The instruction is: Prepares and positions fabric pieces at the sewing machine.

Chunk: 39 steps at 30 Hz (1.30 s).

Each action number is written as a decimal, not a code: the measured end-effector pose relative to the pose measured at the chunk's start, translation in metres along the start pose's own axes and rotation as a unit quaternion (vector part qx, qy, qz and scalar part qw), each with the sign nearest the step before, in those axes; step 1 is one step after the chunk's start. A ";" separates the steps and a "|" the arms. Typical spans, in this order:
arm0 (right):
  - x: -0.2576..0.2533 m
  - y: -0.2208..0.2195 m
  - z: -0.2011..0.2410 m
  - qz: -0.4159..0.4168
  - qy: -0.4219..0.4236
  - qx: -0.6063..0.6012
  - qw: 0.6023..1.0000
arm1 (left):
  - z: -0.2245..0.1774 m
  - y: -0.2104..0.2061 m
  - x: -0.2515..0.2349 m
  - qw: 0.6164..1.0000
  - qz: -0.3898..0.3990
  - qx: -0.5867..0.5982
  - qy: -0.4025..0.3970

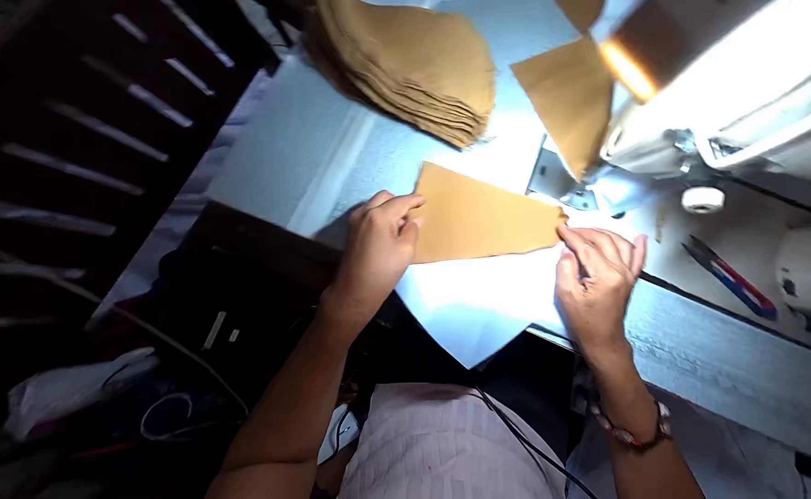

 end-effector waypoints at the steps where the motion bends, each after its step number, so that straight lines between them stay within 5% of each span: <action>1: 0.000 0.000 0.000 0.000 -0.001 0.003 1.000 | 0.004 0.000 -0.002 1.000 -0.005 0.009 0.009; 11: -0.001 -0.002 0.004 0.003 0.005 0.029 1.000 | 0.009 0.004 -0.008 0.998 -0.003 0.054 0.040; 22: 0.001 -0.003 0.006 0.018 0.027 0.065 0.997 | 0.021 0.012 -0.033 0.990 0.125 0.002 0.072; 34: 0.000 -0.003 0.007 0.019 0.029 0.056 0.998 | 0.023 0.015 -0.039 0.986 0.149 -0.019 0.072; 37: 0.000 -0.004 0.007 0.016 0.023 0.042 0.999 | -0.009 0.012 -0.051 0.981 0.168 -0.098 0.000; 39: 0.001 -0.004 0.004 0.016 0.018 0.039 0.999 | -0.046 -0.006 -0.058 0.965 0.167 -0.113 -0.170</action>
Point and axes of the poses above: each hand's wrist, its own x-axis away from the middle knuckle, its own y-axis out of the back of the hand, z = x × y, the point moved 6 cm from there along -x, towards the middle knuckle
